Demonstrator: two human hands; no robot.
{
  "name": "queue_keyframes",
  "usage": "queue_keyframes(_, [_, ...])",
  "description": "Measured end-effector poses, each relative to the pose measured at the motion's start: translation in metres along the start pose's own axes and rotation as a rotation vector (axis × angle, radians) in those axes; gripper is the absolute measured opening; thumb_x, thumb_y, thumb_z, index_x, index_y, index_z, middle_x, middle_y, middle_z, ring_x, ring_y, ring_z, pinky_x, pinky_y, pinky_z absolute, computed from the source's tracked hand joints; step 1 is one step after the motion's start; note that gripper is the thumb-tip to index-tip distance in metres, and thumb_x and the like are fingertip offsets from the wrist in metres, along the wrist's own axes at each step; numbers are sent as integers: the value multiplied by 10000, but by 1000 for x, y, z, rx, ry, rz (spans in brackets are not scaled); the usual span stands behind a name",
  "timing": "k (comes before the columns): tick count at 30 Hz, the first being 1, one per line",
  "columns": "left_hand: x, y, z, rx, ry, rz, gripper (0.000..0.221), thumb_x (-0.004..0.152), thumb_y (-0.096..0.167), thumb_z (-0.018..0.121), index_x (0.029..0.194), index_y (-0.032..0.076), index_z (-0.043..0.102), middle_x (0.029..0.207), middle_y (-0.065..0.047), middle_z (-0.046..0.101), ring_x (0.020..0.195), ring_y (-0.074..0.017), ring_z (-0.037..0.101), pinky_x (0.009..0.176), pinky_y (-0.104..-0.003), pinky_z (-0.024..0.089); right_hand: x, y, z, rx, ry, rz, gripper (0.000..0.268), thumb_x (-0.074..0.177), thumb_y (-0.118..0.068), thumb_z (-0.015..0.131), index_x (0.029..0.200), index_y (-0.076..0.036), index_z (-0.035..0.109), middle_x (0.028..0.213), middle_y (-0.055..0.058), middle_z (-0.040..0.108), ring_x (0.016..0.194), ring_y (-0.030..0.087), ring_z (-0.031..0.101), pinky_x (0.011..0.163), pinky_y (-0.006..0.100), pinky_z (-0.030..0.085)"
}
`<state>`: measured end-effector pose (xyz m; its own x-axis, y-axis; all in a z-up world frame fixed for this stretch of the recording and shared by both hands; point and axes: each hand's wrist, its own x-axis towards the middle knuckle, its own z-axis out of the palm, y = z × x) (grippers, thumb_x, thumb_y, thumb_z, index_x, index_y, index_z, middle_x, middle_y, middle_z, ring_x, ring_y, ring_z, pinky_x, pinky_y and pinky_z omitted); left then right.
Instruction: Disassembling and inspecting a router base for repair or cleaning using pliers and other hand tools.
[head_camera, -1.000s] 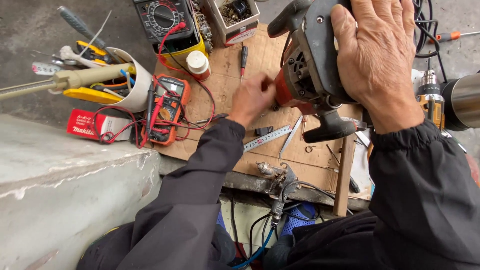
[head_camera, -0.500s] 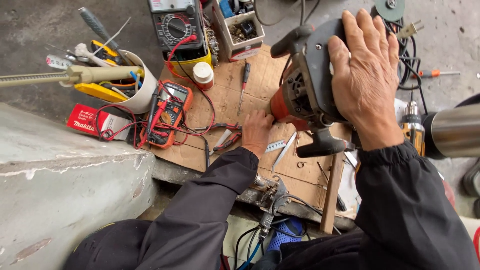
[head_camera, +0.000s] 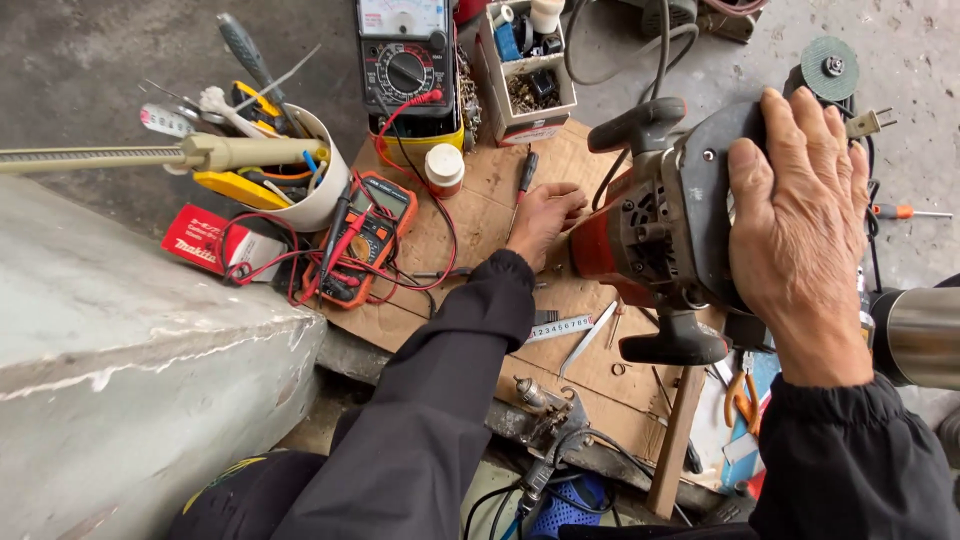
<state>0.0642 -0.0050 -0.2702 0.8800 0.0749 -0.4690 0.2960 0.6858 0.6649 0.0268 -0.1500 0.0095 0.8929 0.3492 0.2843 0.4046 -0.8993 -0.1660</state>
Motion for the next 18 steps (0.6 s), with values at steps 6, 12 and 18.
queue_keyframes(6, [33, -11, 7, -32, -253, -98, 301, 1008, 296, 760, 1200, 65, 753, 1044, -35, 756, 940, -136, 658, 904, -310, 512, 2, -10, -6, -4, -55, 33, 585, 1252, -257, 421, 1705, 97, 527, 1754, 342, 436, 1619, 467, 292, 1290, 563, 159])
queue_keyframes(12, [13, -8, 15, -60, -170, -42, 317, 1023, 220, 742, 1244, -5, 775, 1048, -78, 798, 866, -112, 661, 809, -247, 535, 0, -9, -8, 12, -54, -8, 546, 1269, -162, 453, 1696, 168, 529, 1741, 385, 446, 1603, 508, 313, 1272, 589, 205])
queue_keyframes(18, [7, -6, 17, 38, -219, -25, 322, 1040, 221, 730, 1270, 0, 772, 1102, -78, 785, 936, -128, 688, 878, -261, 559, -3, -6, -7, 2, -30, -81, 517, 1290, -87, 475, 1682, 243, 544, 1716, 440, 463, 1581, 551, 358, 1258, 600, 269])
